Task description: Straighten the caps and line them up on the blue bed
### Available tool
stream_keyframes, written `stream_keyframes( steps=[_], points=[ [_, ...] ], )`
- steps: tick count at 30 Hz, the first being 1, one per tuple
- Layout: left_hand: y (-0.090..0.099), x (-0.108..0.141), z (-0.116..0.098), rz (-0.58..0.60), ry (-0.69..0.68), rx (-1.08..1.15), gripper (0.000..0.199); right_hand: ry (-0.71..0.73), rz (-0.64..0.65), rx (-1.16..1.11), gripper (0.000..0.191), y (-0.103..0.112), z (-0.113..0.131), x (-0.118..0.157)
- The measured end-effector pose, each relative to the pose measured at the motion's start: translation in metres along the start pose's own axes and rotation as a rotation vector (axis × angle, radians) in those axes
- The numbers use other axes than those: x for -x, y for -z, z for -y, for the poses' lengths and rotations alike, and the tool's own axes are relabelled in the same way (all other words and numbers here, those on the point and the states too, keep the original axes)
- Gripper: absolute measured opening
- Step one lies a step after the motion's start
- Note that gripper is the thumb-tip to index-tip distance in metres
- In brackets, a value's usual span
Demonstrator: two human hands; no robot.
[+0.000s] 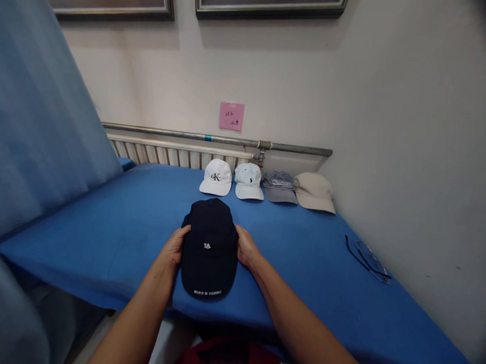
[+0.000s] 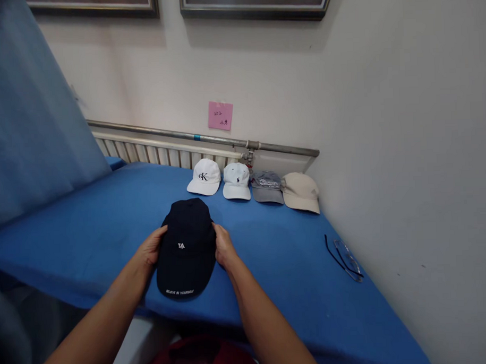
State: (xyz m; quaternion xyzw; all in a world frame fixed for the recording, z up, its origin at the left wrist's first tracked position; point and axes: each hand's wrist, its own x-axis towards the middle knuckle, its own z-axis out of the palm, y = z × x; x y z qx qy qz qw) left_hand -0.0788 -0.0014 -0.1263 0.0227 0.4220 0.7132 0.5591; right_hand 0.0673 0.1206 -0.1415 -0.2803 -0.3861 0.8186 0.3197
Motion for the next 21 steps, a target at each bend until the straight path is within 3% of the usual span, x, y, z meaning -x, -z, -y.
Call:
stream_keyframes(
  steps=[21],
  points=[
    [-0.0004, -0.0004, 0.0006, 0.008, 0.009, -0.005, 0.023, -0.005, 0.001, 0.023, 0.010, -0.0012, 0.0012, 0.0012]
  ],
)
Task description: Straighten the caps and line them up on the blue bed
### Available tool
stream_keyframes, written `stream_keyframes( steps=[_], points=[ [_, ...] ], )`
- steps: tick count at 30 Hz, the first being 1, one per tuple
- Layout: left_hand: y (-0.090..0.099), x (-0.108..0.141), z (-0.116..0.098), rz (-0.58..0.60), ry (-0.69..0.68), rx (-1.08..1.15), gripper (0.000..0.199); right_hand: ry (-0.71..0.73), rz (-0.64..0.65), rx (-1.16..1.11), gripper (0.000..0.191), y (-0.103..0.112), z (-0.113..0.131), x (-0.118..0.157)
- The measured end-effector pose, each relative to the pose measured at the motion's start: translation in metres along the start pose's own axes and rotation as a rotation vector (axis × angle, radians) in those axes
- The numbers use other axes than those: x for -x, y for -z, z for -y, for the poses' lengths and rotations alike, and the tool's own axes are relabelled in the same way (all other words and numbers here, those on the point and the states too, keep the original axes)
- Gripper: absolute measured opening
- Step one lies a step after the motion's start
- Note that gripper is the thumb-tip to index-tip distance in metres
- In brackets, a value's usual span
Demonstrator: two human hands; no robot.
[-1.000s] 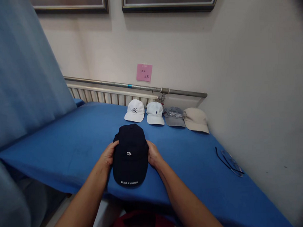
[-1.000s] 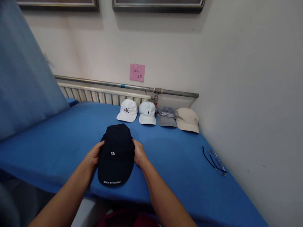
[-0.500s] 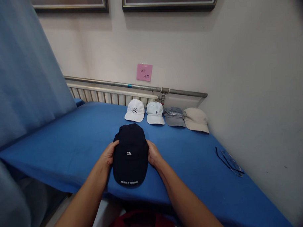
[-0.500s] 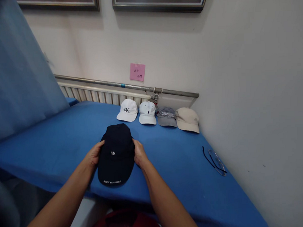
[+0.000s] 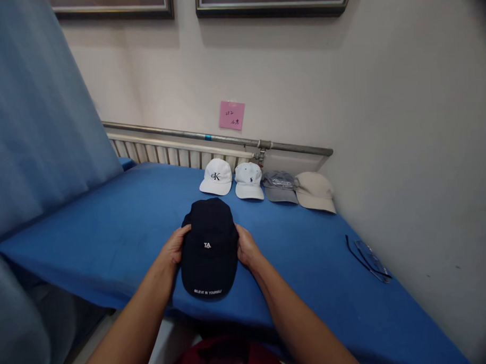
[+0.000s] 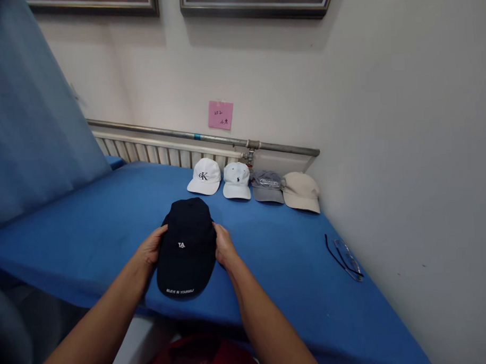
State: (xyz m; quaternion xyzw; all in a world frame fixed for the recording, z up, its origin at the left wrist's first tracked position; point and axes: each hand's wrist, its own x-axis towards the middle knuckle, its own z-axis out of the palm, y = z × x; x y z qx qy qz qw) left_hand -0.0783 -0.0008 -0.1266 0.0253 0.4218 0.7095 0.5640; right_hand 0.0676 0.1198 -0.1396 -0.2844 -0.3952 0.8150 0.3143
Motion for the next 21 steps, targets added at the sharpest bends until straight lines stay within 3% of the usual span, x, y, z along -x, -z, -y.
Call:
stream_keyframes(
  steps=[21],
  points=[
    [0.0003, -0.0006, -0.0001, -0.005, -0.013, -0.008, 0.026, -0.016, 0.010, 0.019, 0.015, 0.0021, -0.0017, -0.0027]
  ],
)
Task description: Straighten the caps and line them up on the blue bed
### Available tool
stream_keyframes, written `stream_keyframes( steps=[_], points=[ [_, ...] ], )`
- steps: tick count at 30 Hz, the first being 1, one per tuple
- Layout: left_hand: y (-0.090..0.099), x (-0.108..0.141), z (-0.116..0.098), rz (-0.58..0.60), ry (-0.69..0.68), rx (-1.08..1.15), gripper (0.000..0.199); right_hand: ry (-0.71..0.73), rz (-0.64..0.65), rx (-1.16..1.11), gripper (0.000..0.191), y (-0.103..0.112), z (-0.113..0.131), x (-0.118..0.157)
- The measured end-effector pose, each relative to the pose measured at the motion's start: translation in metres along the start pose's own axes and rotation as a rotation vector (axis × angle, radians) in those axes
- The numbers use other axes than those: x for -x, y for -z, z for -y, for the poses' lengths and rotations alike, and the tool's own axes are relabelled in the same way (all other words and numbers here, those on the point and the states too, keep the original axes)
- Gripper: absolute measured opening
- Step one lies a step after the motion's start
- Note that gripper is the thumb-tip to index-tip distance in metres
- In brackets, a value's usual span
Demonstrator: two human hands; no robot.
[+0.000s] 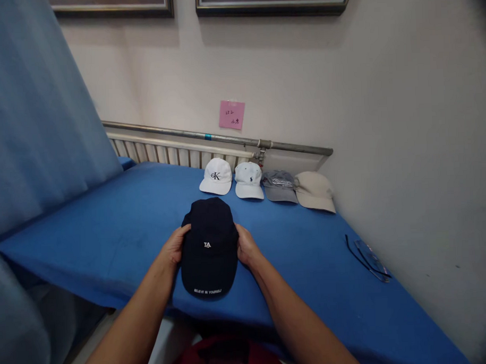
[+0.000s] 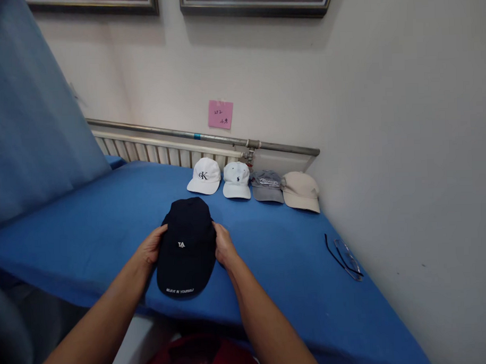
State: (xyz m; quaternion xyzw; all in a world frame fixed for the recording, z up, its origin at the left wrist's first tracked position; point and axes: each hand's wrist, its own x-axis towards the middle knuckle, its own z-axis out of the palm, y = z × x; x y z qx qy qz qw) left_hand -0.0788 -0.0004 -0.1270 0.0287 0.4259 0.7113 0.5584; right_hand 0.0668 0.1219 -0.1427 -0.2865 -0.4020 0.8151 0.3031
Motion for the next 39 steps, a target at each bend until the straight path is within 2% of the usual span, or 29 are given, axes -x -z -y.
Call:
stream_keyframes(
  steps=[9, 39],
  points=[
    [-0.0028, 0.0036, -0.0007, -0.013, 0.002, -0.009, 0.021, -0.001, -0.008, -0.002, 0.014, 0.0008, -0.0014, -0.0013],
    [0.0010, -0.0002, -0.0002, -0.018, -0.002, -0.007, 0.025, -0.007, -0.029, -0.033, 0.012, 0.0013, -0.0007, -0.0010]
  ],
)
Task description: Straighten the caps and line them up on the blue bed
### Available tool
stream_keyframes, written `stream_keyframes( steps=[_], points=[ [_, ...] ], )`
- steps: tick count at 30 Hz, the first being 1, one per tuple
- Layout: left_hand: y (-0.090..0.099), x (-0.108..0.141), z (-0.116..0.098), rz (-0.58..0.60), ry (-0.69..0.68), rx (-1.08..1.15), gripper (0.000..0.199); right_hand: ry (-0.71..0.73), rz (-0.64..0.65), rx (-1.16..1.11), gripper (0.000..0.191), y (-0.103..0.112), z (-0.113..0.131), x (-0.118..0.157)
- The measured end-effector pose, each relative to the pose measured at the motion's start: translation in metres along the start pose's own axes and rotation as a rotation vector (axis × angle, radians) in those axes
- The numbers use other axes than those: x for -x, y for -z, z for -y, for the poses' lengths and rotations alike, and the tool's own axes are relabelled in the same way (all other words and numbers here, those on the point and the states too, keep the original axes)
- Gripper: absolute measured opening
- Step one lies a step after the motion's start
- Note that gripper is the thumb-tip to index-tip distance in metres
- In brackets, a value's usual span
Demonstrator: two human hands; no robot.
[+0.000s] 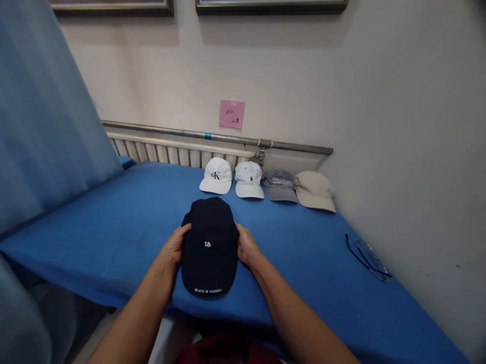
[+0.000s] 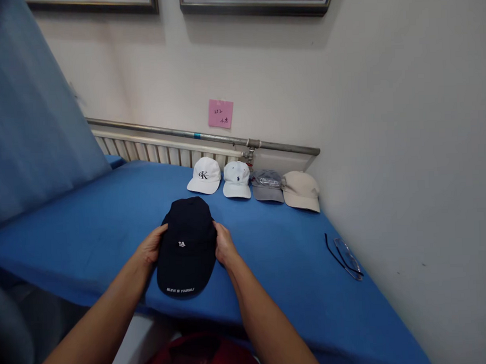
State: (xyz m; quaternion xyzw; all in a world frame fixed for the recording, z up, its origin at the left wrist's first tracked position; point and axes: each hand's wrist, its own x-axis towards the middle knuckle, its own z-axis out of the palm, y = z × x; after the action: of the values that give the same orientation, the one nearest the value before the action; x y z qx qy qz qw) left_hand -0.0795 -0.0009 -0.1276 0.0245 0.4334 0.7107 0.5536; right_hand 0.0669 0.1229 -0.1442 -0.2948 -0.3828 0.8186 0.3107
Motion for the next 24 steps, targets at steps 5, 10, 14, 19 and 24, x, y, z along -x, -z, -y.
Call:
stream_keyframes(
  steps=[5, 10, 14, 19, 24],
  points=[
    [0.0002, 0.0000, 0.0002, -0.005, -0.007, 0.001, 0.025, -0.006, -0.002, 0.007, 0.013, 0.0004, -0.0004, -0.0010],
    [0.0009, -0.0010, 0.0004, -0.002, -0.005, -0.002, 0.025, 0.002, -0.015, 0.010, 0.012, 0.0001, -0.0001, -0.0007],
    [0.0013, -0.0011, 0.0006, 0.003, -0.009, 0.001, 0.025, -0.006, -0.015, 0.011, 0.011, -0.0009, 0.0011, 0.0007],
    [0.0016, -0.0011, 0.0009, 0.000, -0.015, 0.003, 0.023, -0.014, -0.016, 0.006, 0.010, -0.0011, 0.0012, 0.0011],
    [0.0023, -0.0022, 0.0009, 0.002, 0.000, 0.003, 0.027, -0.010, -0.016, 0.003, 0.011, -0.0003, 0.0005, 0.0005]
  ],
)
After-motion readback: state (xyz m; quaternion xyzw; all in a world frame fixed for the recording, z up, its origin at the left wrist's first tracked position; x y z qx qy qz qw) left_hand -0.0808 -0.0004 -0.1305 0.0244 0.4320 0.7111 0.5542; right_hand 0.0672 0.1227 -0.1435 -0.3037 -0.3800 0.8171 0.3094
